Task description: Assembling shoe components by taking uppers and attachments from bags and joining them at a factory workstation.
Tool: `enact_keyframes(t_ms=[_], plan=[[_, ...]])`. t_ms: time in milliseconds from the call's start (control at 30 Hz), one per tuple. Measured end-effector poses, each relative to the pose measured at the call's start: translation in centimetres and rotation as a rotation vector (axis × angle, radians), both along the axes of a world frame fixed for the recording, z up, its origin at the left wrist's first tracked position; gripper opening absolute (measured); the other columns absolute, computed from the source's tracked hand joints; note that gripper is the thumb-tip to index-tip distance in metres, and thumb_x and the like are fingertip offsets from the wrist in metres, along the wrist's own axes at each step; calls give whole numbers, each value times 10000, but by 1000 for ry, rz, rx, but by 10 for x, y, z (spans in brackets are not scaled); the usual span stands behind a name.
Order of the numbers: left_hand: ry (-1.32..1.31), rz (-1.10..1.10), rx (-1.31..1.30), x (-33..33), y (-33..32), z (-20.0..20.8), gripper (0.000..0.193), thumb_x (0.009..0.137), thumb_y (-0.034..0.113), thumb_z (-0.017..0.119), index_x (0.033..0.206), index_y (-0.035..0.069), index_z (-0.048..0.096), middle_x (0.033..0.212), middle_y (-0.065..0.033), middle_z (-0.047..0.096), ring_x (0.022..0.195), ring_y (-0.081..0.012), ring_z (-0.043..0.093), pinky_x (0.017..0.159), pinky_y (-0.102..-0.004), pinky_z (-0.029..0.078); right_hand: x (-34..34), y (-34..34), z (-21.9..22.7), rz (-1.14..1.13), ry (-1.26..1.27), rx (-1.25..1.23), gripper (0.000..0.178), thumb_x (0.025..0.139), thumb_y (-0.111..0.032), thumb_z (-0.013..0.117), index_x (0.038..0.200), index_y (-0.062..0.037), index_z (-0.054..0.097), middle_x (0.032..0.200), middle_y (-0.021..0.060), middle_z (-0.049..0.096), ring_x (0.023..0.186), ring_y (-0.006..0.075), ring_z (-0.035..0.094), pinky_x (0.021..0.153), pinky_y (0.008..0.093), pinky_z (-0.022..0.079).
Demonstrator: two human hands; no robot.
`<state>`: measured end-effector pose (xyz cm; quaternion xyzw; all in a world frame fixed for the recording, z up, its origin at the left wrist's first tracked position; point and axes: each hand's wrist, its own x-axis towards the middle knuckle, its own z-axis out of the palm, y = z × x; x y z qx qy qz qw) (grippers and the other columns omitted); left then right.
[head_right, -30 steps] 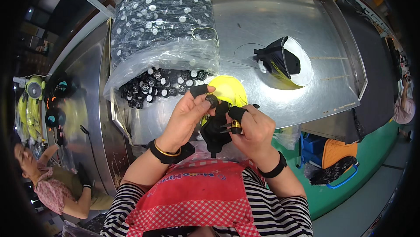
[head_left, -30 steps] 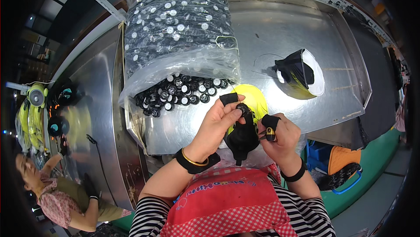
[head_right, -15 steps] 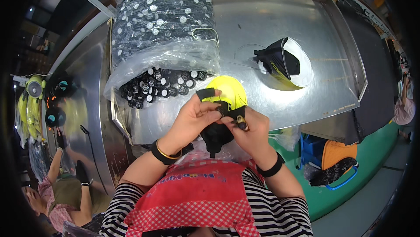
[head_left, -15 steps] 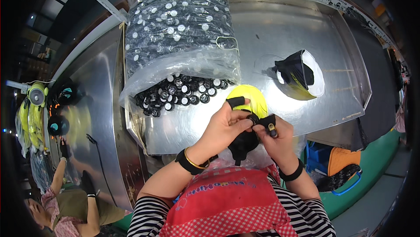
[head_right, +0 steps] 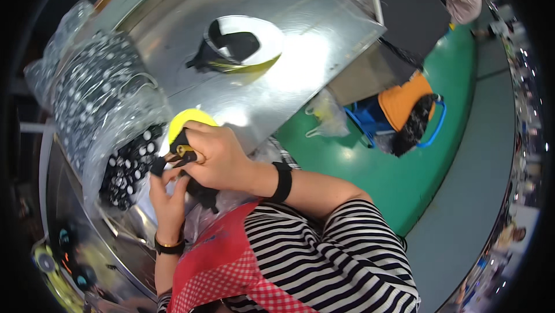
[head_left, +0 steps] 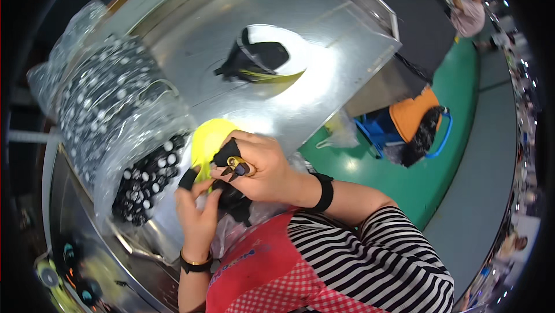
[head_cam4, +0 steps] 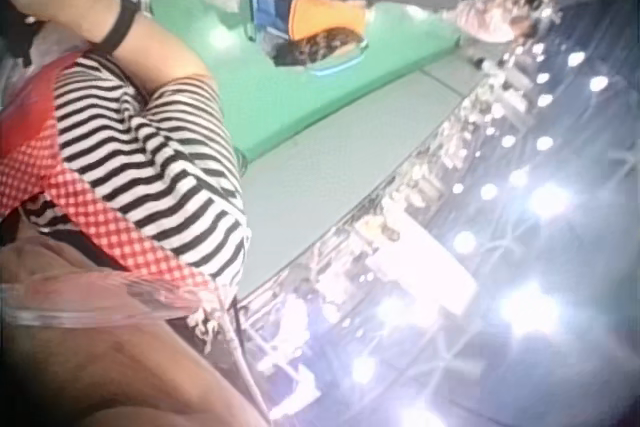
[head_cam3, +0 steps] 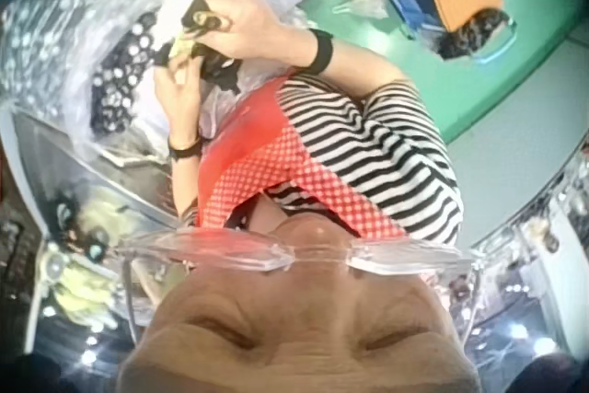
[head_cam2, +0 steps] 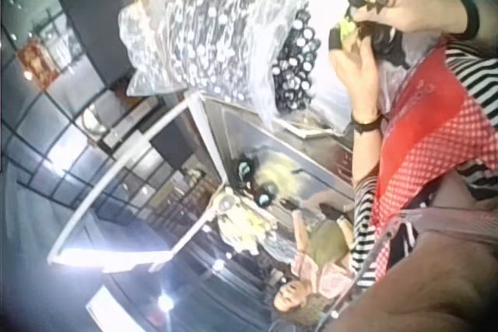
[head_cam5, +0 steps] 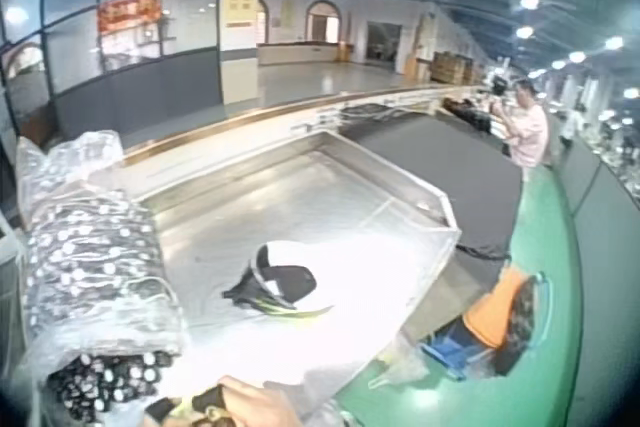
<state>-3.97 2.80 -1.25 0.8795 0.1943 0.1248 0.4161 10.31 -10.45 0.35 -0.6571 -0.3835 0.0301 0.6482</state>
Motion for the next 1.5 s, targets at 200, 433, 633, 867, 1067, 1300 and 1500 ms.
enact_keyframes(t_ms=[200,433,633,867,1067,1300,1500], plan=[[-142,18,-214,26,-24,16,468,786,4,653,1223,-4,486,1094,-113,636,1043,-202,547,906,-343,419,10,-2,-4,5,133,21,172,725,-109,752,784,-7,627,724,84,589,617,211,581,552,308,437],[-205,182,-993,45,-25,37,100,914,139,596,978,75,553,658,64,490,493,-6,358,448,-182,280,9,12,-6,-37,7,-91,247,745,-183,753,764,2,590,671,107,550,552,236,543,499,335,410],[-191,197,-1107,53,-21,29,81,884,49,624,955,65,588,675,49,594,504,17,442,443,-153,314,10,-24,6,-100,-473,-60,205,698,-127,790,775,-20,633,730,83,631,576,224,615,522,278,469],[-195,109,-933,48,-24,29,58,889,77,641,915,44,600,666,79,541,574,20,425,510,-165,338,18,-16,-4,-146,-476,-282,340,609,-8,725,924,-104,642,851,69,655,678,238,639,558,306,496],[-196,140,-558,47,-29,37,67,880,25,633,947,29,630,711,79,520,611,11,393,541,-171,338,7,-17,-5,-7,115,-172,160,782,11,664,928,-19,605,798,48,658,724,98,635,628,244,491],[-314,249,-817,47,-27,24,61,878,24,624,935,8,611,804,20,629,689,-2,521,598,-178,422,6,-13,4,191,798,-123,102,839,-18,657,918,6,598,828,46,654,767,103,633,720,233,502],[-273,240,-856,46,-19,23,47,887,47,621,920,14,619,723,45,591,621,4,507,542,-169,406,3,-11,3,85,524,-284,224,792,5,685,1002,-20,610,825,30,647,728,101,629,663,234,491]])
